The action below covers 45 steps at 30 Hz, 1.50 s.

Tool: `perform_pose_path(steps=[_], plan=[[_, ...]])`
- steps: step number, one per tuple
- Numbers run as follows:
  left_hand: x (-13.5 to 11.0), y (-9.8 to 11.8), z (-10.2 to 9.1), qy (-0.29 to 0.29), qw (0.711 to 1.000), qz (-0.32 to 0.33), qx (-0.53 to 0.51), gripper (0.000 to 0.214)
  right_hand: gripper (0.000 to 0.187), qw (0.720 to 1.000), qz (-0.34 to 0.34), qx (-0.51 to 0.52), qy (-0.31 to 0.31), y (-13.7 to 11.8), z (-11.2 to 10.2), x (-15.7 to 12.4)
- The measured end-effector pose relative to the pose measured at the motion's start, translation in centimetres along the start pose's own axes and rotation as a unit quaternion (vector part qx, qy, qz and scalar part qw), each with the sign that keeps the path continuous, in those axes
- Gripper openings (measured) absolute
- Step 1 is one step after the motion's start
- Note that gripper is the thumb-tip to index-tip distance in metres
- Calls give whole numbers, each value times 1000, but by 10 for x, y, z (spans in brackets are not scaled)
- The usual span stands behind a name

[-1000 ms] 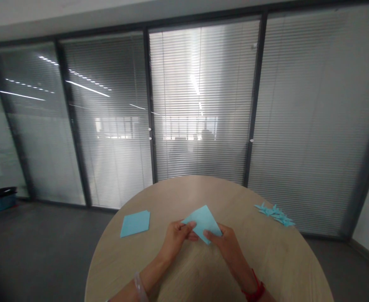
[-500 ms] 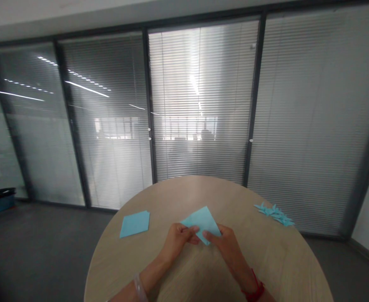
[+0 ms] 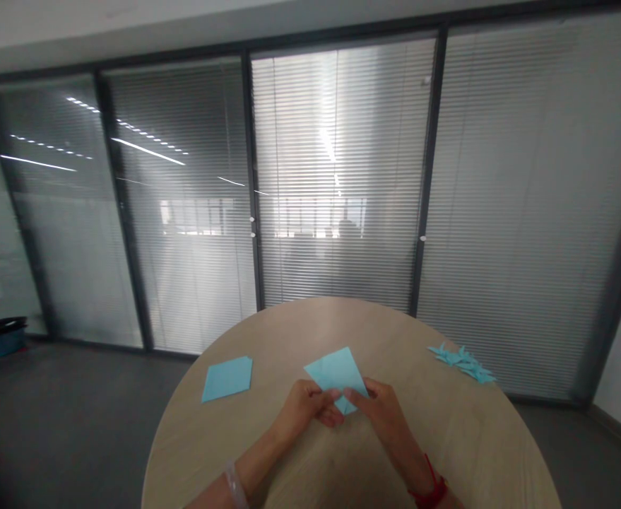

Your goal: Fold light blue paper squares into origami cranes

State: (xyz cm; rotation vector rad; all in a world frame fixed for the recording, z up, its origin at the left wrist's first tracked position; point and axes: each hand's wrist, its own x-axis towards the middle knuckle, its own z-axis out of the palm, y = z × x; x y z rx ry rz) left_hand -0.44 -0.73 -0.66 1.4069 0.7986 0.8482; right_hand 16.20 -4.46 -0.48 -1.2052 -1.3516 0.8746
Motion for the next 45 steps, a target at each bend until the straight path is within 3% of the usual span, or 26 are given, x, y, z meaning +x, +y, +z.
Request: perform_pose_path(steps=[7,15,21,25,34,39,45], plan=[[-7,9,1,11,995,55,86,53,42,999,-4,19,-33,-2,0,-1],[-5,0,3,-76,992,18,95,65,41,999,-21,21,-14,-6,0,-3],[-7,0,1,-24,973,111,203,65,40,999,4,43,-24,-13,2,-7],[-8,3,0,-11,963,109,248,66,38,999,-2,45,-22,-11,3,-6],[-6,-10,3,-79,982,83,149,62,42,999,6,53,5,-13,3,-7],[-7,-9,0,-58,974,117,187,60,41,998,14,60,2,-8,2,-7],[-7,-4,0,-57,980,72,176,60,41,999,10,48,12,-8,3,-5]])
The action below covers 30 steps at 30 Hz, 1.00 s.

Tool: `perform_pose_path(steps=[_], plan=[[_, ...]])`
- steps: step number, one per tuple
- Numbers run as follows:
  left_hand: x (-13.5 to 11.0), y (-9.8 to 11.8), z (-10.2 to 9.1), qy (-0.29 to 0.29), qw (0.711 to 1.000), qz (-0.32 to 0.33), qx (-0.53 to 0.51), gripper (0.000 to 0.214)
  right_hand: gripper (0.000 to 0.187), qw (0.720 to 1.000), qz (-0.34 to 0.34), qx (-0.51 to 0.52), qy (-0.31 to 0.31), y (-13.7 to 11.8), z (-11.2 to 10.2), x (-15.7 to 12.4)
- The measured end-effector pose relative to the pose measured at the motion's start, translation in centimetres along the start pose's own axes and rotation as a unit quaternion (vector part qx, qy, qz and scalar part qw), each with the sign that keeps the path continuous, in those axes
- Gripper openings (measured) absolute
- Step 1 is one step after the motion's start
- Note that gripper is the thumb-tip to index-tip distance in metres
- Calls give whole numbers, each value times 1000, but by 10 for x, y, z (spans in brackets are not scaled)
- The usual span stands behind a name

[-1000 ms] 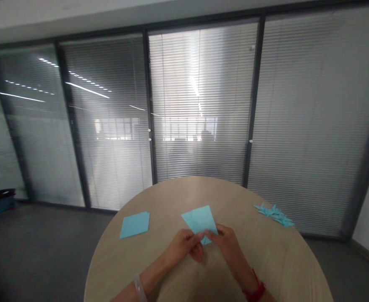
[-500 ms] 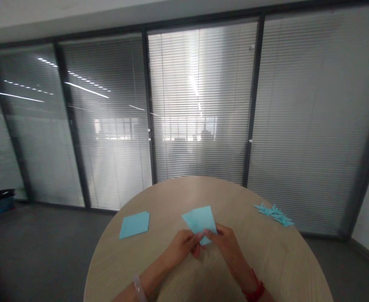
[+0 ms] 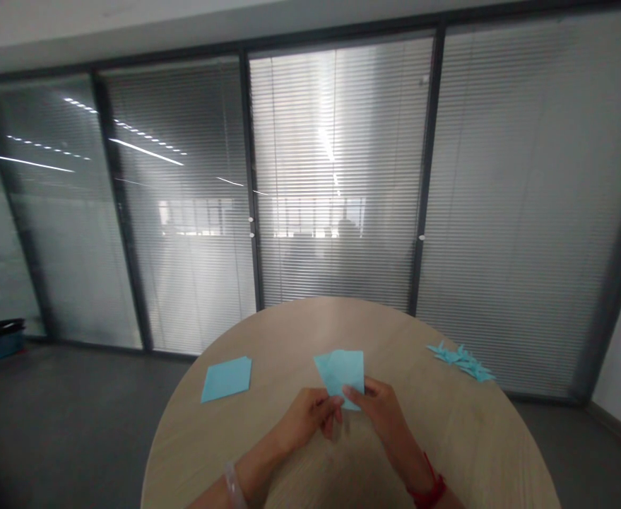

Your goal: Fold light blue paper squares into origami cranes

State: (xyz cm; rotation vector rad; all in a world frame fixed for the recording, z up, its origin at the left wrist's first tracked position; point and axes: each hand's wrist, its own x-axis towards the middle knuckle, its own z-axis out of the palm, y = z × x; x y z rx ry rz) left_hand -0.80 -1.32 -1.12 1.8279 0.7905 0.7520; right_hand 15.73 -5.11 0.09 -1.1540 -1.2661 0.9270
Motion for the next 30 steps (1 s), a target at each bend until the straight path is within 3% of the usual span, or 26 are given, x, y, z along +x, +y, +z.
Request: perform_pose_path(steps=[7,12,21,24,30], plan=[[8,7,-6,87,987,37,-127,52,51,1000,10,-2,-3,8,0,3],[11,6,-9,105,966,28,-237,49,50,999,-7,-23,-21,15,5,5],[10,2,-9,142,939,26,-311,41,44,996,-8,-2,-92,23,12,2],[12,1,-9,148,938,16,-313,42,45,998,-37,13,-57,20,12,1],[14,-2,-9,153,941,12,-301,41,43,990,-78,-66,92,13,7,2]])
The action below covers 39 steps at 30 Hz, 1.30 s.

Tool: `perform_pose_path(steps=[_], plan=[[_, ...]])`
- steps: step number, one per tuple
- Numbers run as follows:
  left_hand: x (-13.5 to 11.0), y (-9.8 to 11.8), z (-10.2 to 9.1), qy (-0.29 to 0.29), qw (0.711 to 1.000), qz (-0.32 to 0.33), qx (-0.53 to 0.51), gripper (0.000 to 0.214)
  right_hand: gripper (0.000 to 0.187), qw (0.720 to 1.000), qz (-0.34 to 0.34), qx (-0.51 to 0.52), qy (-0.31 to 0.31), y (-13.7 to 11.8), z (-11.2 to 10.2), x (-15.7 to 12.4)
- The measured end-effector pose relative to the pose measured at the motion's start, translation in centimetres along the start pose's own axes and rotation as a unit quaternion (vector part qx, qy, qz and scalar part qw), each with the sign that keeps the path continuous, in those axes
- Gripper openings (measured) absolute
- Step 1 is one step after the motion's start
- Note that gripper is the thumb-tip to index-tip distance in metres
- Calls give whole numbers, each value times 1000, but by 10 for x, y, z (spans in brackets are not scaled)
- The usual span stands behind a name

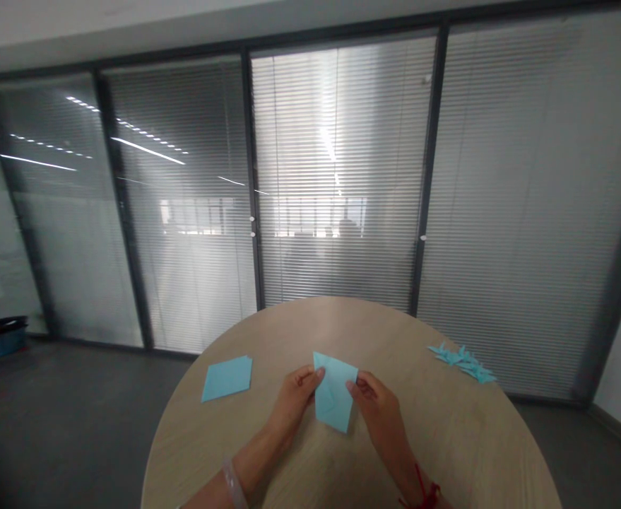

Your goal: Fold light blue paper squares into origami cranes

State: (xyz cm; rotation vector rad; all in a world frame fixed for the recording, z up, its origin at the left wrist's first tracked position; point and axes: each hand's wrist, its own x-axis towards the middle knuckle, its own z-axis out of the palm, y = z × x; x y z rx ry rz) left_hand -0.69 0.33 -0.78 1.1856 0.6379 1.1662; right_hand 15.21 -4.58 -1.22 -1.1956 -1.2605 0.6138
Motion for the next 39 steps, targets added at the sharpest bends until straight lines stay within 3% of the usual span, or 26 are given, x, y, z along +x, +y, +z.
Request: perform_pose_path(steps=[5,11,15,20,30,33,39], plan=[[-4,1,4,4,1000,0,-11,39,45,999,-17,-31,33,0,-2,-1],[-4,-2,5,12,999,-7,-50,39,32,975,-165,-150,9,1,-3,-6],[-3,-3,4,28,997,-21,-74,39,34,933,-263,-245,-15,3,-1,-11],[-4,0,2,21,997,-7,-71,39,37,848,-401,-347,-1,3,2,-14],[-3,2,0,36,997,2,-71,42,34,759,-511,-403,-13,4,5,-12],[-3,2,0,39,998,15,-47,48,36,753,-521,-401,-36,4,4,-12],[0,0,-2,28,1000,-4,1,44,37,773,-498,-387,-74,5,4,-13]])
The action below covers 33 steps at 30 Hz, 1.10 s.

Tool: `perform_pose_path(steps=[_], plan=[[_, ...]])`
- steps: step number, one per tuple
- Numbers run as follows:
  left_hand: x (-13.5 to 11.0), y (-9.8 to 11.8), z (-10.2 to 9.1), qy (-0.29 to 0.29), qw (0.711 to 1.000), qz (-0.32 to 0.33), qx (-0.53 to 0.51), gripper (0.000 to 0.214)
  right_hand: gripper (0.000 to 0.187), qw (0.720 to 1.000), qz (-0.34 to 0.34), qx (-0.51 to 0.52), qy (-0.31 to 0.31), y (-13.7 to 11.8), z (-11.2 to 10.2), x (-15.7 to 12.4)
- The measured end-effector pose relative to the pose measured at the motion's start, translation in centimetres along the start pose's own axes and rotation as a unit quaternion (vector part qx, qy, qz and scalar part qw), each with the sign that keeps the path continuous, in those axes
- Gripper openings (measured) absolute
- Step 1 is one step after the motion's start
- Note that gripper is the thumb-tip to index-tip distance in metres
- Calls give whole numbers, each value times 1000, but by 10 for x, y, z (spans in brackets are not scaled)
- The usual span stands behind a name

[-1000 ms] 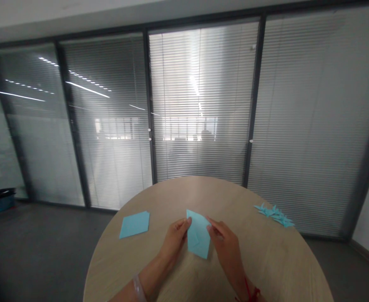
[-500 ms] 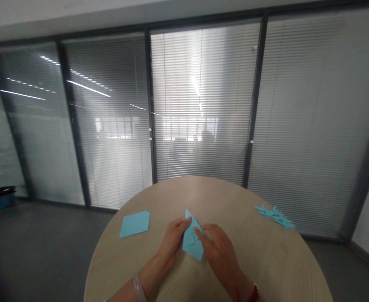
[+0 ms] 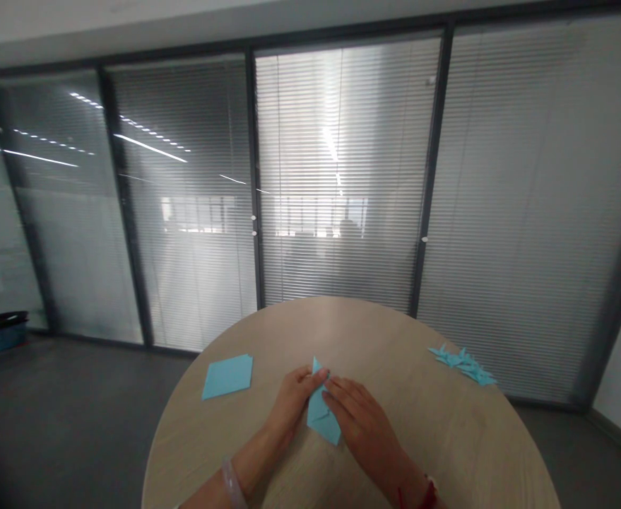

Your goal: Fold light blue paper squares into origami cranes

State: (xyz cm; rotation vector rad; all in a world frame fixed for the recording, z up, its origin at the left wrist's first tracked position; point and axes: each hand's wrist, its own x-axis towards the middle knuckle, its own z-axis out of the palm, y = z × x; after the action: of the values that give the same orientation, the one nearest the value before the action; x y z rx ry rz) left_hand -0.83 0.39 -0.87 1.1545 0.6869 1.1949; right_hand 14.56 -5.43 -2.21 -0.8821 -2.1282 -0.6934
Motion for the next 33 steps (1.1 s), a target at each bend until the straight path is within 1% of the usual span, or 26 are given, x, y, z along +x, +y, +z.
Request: perform_pose_path(steps=[2,5,10,13,15,17,18,20,21,22,23,24,25,27,33], plan=[[2,-3,-2,-1,1000,-2,4,42,37,1000,0,6,7,0,1,-1],[4,-6,-5,-4,1000,-2,7,41,38,1000,-4,10,-1,0,2,-2],[0,-4,-5,-30,999,-4,-14,38,38,999,-2,39,-18,1,-1,0],[-2,1,-3,-35,999,-4,-25,39,36,995,35,91,-12,-1,-3,2],[-2,5,-2,-28,999,7,-26,40,33,985,87,152,-3,-3,-5,4],[-3,9,-1,-14,999,26,-12,41,30,959,171,226,12,-4,-5,6],[-3,12,-1,-10,999,34,0,41,31,937,229,262,23,-4,-5,7],[-5,14,1,-17,999,40,26,40,36,875,348,335,31,-3,-3,9],[-5,15,2,-26,998,40,40,39,39,841,392,373,21,-2,-2,10],[-6,15,3,-35,997,42,55,38,41,811,420,407,4,-1,0,10],[-7,15,4,-43,996,44,67,36,42,790,431,436,-18,0,1,10],[-8,14,5,-48,995,45,76,35,43,779,429,456,-42,2,3,10],[-8,13,5,-51,994,45,81,34,44,774,424,467,-60,3,5,10],[-7,9,5,-53,995,38,79,35,45,771,423,470,-76,5,8,8],[0,0,-1,-68,991,21,110,41,43,752,467,463,-50,11,9,5]])
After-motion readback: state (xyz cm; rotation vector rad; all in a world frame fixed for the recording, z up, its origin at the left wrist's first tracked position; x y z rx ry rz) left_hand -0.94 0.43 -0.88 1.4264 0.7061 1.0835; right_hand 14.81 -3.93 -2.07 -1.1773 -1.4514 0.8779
